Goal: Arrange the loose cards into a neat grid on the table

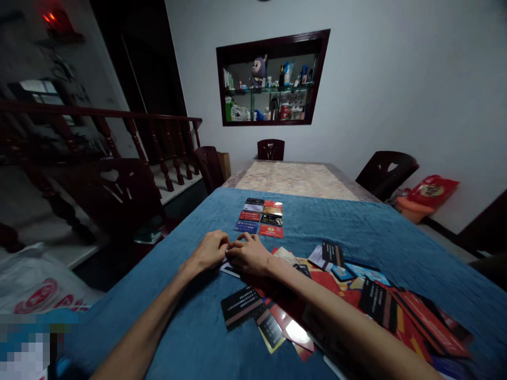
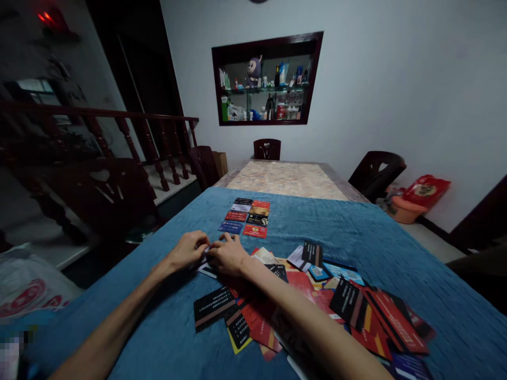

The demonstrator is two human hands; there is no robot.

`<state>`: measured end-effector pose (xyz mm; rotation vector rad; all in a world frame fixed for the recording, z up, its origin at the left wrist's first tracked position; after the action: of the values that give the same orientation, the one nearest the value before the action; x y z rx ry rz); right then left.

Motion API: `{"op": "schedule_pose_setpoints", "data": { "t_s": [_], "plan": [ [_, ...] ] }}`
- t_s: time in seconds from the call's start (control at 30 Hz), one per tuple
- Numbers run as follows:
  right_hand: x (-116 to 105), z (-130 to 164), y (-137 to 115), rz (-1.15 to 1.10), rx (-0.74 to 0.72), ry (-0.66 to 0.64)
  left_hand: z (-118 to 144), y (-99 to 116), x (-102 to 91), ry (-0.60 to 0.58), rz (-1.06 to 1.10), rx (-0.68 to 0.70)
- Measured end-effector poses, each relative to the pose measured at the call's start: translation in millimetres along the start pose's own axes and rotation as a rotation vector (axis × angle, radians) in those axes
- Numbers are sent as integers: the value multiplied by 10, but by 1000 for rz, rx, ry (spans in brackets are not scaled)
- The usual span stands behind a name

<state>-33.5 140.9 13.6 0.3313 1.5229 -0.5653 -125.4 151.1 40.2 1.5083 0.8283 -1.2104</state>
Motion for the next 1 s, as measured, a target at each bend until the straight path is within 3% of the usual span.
{"op": "schedule_pose_setpoints", "data": {
  "t_s": [0.17,0.3,0.53,1.0],
  "plan": [
    [4,144,83,-17,80,27,113,-32,81,-164,1,26],
    [26,253,119,-44,109,55,149,22,144,-216,-12,69],
    [22,331,125,-75,137,55,146,78,228,-226,-29,106],
    [-44,357,136,-63,126,13,212,215,177,-167,-69,287]
  ]
}}
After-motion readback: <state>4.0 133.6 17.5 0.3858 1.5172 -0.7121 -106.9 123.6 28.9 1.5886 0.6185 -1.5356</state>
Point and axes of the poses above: each hand's wrist, its own z-axis away from the middle knuckle, its own x-axis out of the palm, y = z × x, the point moved 8 cm from there along -z, towards the middle knuckle, and after that the axes turned 10 degrees about -y, right-handed, at the moved point
